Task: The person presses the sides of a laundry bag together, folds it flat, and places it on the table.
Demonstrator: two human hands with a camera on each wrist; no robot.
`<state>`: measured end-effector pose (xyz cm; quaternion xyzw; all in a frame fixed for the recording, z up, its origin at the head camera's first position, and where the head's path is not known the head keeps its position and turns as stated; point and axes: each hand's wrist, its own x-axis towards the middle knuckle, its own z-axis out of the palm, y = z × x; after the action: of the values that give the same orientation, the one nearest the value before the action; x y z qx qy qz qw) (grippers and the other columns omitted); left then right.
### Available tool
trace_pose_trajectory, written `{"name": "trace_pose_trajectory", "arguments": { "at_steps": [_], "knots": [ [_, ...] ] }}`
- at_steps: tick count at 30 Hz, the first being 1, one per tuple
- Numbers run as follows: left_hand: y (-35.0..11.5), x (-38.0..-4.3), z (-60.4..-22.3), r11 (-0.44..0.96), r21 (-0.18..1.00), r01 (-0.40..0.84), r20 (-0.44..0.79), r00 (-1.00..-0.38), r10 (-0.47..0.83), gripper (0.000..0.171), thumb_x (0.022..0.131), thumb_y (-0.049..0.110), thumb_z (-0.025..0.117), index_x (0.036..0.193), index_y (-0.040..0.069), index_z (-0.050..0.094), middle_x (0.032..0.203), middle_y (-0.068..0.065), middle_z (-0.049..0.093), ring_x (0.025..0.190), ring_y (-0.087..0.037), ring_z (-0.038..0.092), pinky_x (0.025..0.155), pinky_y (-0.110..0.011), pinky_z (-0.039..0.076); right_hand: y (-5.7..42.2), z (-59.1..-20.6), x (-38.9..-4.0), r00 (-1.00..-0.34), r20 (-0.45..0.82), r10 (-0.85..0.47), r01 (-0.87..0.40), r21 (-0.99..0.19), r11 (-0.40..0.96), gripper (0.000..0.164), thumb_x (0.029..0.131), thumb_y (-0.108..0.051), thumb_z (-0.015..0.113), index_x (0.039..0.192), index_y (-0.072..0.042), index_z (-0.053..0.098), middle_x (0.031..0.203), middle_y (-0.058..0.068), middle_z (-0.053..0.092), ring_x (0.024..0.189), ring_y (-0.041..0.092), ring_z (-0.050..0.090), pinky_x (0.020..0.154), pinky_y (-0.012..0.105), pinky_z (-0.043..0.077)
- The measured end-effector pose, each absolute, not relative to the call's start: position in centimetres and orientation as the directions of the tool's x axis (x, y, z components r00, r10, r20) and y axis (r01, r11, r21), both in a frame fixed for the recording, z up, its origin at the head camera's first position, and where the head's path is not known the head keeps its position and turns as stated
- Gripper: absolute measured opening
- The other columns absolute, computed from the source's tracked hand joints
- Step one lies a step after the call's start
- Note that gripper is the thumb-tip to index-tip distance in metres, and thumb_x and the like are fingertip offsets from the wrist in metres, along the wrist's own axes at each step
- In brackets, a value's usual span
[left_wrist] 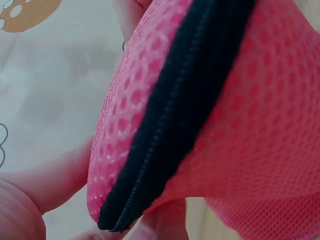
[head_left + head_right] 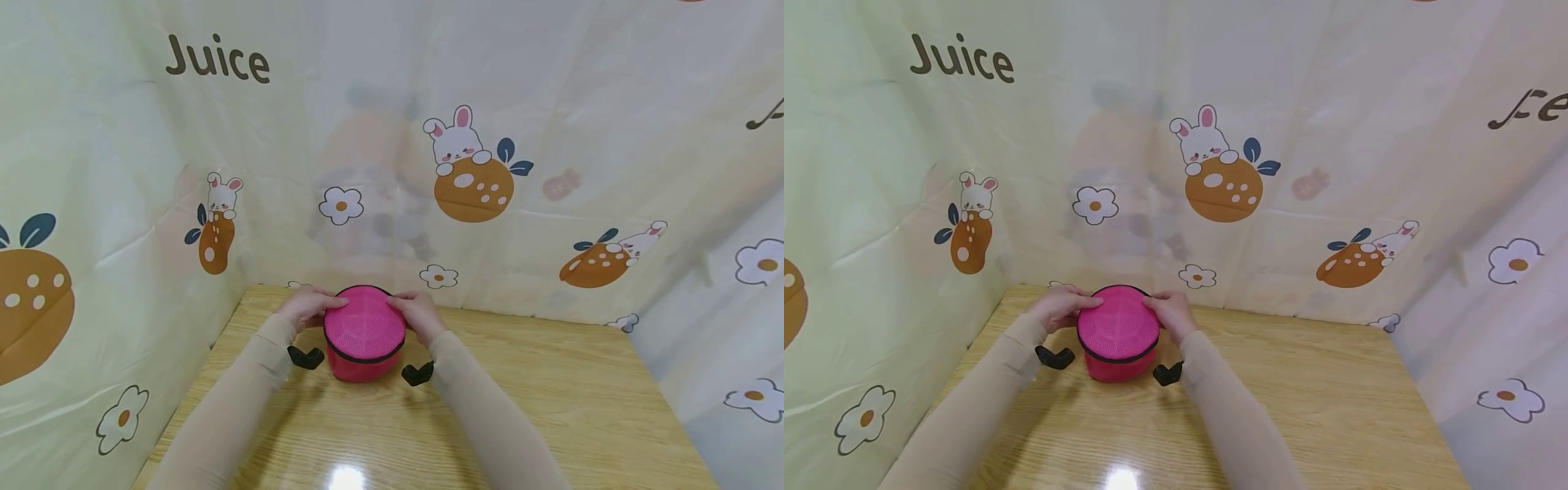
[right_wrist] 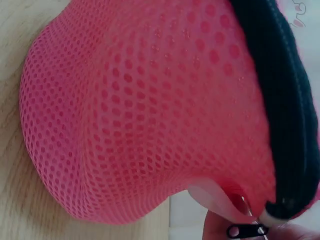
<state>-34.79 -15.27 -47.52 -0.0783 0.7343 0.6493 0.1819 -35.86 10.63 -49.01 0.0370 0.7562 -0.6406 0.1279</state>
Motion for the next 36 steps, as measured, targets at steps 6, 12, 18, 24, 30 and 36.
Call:
{"name": "trace_pose_trajectory", "arguments": {
  "at_steps": [6, 12, 18, 24, 30, 36],
  "knots": [
    [-14.8, -35.0, -48.1, 0.067, 0.922, -0.381, -0.387, -0.908, 0.159, 0.034, 0.097, 0.014, 0.079, 0.123, -0.003, 0.065, 0.083, 0.003, 0.071, 0.074, -0.008, 0.07, 0.071, -0.025, 0.061, 10.1, -49.4, -35.8, -0.961, -0.259, -0.098, 0.243, -0.959, 0.147, 0.039, 0.102, -0.016, 0.074, 0.135, 0.005, 0.069, 0.114, 0.01, 0.072, 0.078, 0.007, 0.066, 0.066, 0.02, 0.057],
    [-14.2, -34.9, -48.4, 0.066, 0.923, -0.38, -0.386, -0.908, 0.161, 0.014, 0.096, 0.007, 0.077, 0.103, 0.002, 0.067, 0.079, 0.003, 0.069, 0.073, -0.009, 0.066, 0.069, -0.025, 0.059, 9.5, -50.1, -35.8, -0.951, -0.307, -0.047, 0.302, -0.95, 0.083, 0.033, 0.1, -0.01, 0.073, 0.13, 0.004, 0.07, 0.115, 0.01, 0.071, 0.083, 0.01, 0.066, 0.068, 0.022, 0.056],
    [-14.1, -35.1, -48.6, 0.038, 0.914, -0.404, -0.405, -0.901, 0.156, 0.007, 0.096, 0.004, 0.077, 0.093, 0.005, 0.071, 0.08, 0.002, 0.069, 0.075, -0.01, 0.067, 0.07, -0.026, 0.059, 9.4, -50.6, -36.0, -0.939, -0.343, -0.04, 0.341, -0.939, 0.043, 0.038, 0.101, -0.009, 0.072, 0.137, 0.003, 0.068, 0.133, 0.017, 0.071, 0.091, 0.012, 0.068, 0.073, 0.023, 0.058],
    [-14.3, -34.3, -48.9, 0.015, 0.916, -0.4, -0.398, -0.905, 0.149, 0.012, 0.098, 0.01, 0.077, 0.105, 0.001, 0.075, 0.088, 0.0, 0.074, 0.082, -0.013, 0.07, 0.077, -0.028, 0.061, 9.7, -50.7, -35.0, -0.967, -0.254, -0.003, 0.25, -0.954, 0.165, 0.046, 0.104, -0.022, 0.069, 0.143, 0.001, 0.064, 0.142, 0.019, 0.067, 0.117, 0.024, 0.068, 0.101, 0.037, 0.058],
    [-14.4, -32.3, -49.2, 0.039, 0.922, -0.385, -0.387, -0.916, 0.103, 0.031, 0.099, 0.017, 0.078, 0.122, -0.003, 0.072, 0.1, -0.002, 0.072, 0.092, -0.017, 0.07, 0.08, -0.027, 0.06, 10.5, -50.5, -33.1, -0.978, -0.189, 0.087, 0.206, -0.938, 0.278, 0.055, 0.103, -0.028, 0.069, 0.147, 0.003, 0.058, 0.143, 0.023, 0.063, 0.127, 0.035, 0.063, 0.11, 0.048, 0.054],
    [-14.5, -30.9, -49.7, 0.049, 0.913, -0.405, -0.408, -0.909, 0.09, 0.026, 0.098, 0.022, 0.08, 0.114, 0.001, 0.075, 0.096, -0.001, 0.073, 0.09, -0.017, 0.069, 0.079, -0.026, 0.059, 11.7, -50.7, -31.9, -0.959, -0.276, 0.064, 0.283, -0.938, 0.199, 0.043, 0.103, -0.025, 0.069, 0.133, 0.006, 0.068, 0.118, 0.014, 0.073, 0.094, 0.018, 0.069, 0.086, 0.032, 0.061]
  ]
}}
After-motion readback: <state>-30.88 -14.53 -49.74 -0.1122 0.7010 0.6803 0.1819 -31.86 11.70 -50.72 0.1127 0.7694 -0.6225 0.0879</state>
